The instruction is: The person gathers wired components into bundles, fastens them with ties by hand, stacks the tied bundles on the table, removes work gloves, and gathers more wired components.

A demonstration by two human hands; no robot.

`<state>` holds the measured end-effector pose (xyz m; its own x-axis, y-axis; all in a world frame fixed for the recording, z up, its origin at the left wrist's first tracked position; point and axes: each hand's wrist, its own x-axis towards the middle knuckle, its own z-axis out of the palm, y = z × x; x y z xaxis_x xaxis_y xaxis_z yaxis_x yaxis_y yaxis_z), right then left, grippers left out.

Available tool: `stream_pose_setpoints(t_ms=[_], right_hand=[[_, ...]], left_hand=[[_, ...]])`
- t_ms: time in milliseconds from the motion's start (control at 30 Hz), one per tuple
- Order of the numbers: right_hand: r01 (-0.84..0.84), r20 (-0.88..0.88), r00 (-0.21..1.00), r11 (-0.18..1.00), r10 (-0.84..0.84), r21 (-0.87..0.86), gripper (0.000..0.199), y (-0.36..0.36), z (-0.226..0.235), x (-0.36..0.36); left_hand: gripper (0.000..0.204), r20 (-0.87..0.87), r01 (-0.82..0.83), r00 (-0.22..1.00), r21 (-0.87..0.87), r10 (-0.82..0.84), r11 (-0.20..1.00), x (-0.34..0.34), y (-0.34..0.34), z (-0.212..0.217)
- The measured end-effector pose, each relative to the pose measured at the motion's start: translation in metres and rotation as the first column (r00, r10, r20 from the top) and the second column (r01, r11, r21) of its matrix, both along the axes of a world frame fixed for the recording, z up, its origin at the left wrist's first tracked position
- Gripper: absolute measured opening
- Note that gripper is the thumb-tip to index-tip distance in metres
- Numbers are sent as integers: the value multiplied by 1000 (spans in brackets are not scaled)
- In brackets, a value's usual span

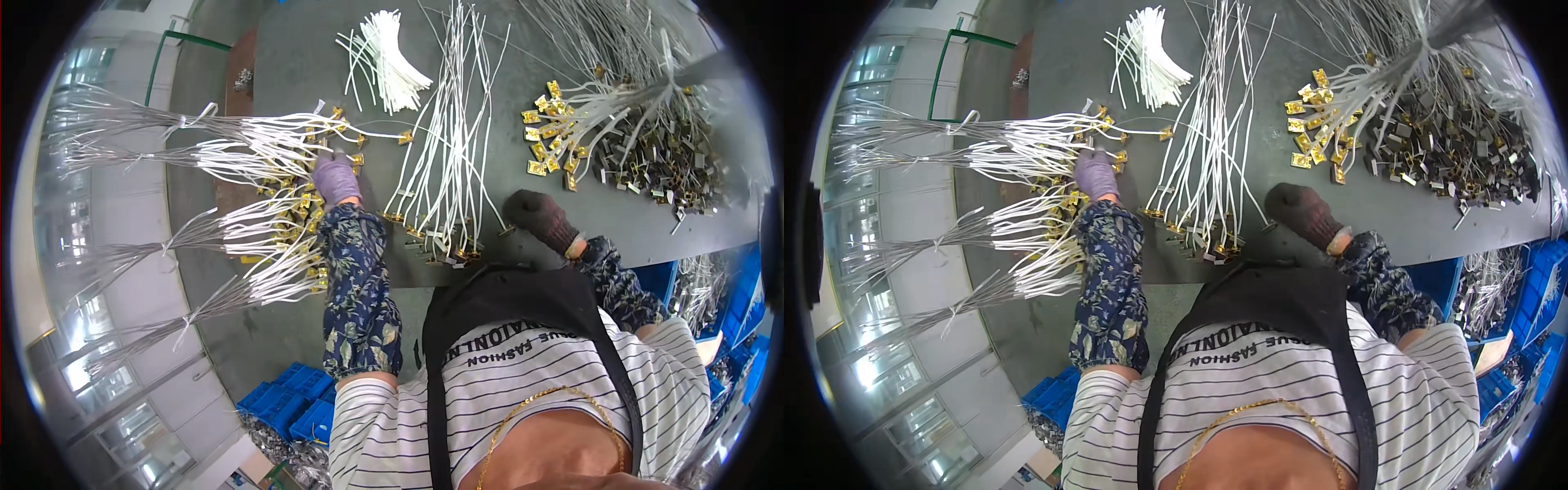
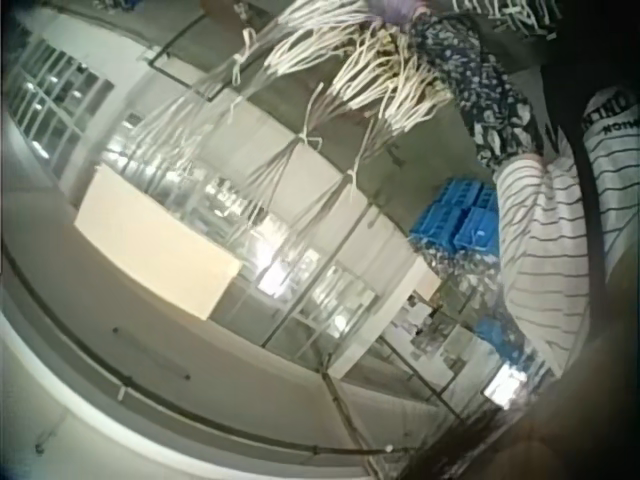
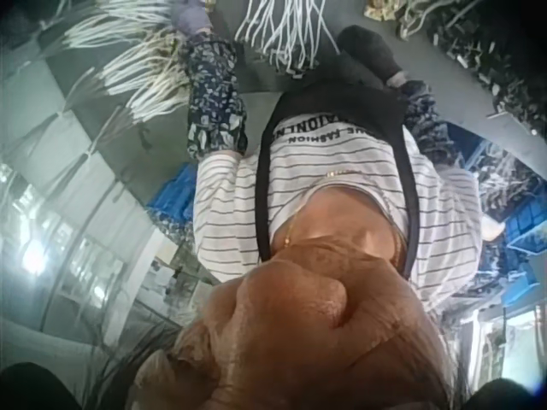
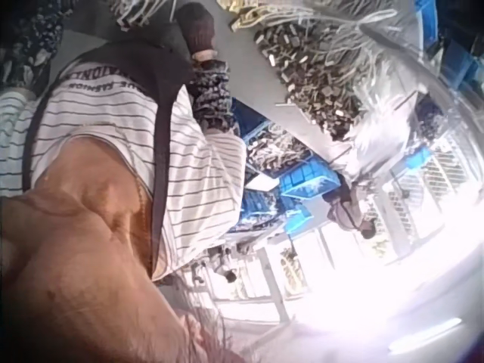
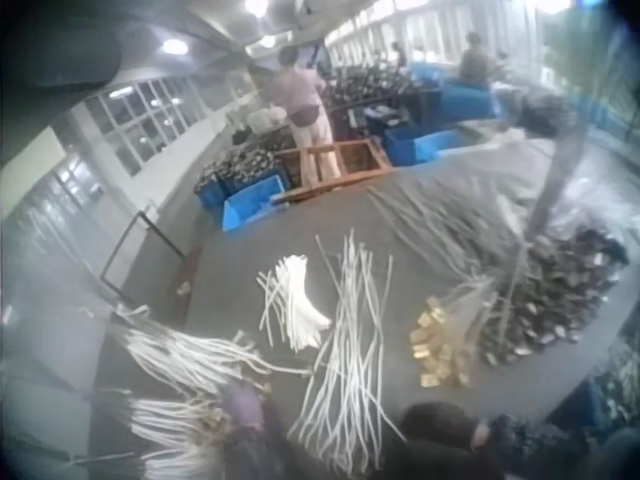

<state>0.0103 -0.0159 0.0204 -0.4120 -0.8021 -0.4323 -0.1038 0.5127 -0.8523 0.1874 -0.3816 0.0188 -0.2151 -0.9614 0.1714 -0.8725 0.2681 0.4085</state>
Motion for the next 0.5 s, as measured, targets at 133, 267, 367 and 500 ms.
stream_pose_setpoints(t_ms=[133,267,367,500], right_hand=[[-86,-106,991,996,83,-18,27,-30,2,-11],[122,-317,942,992,-111,16,38,-51,-13,-6],[182,-111,978,981,-175,59,48,-71,1,-8],[179,-116,978,982,-172,52,51,-92,-8,-11]], left_hand=[[34,-85,-90,989,267,117,960,15,0,-14],[36,-269,-39,959,199,93,979,21,27,1],[40,-495,-133,820,326,288,936,-1,89,23],[47,7,196,979,198,-202,960,-18,129,-2]])
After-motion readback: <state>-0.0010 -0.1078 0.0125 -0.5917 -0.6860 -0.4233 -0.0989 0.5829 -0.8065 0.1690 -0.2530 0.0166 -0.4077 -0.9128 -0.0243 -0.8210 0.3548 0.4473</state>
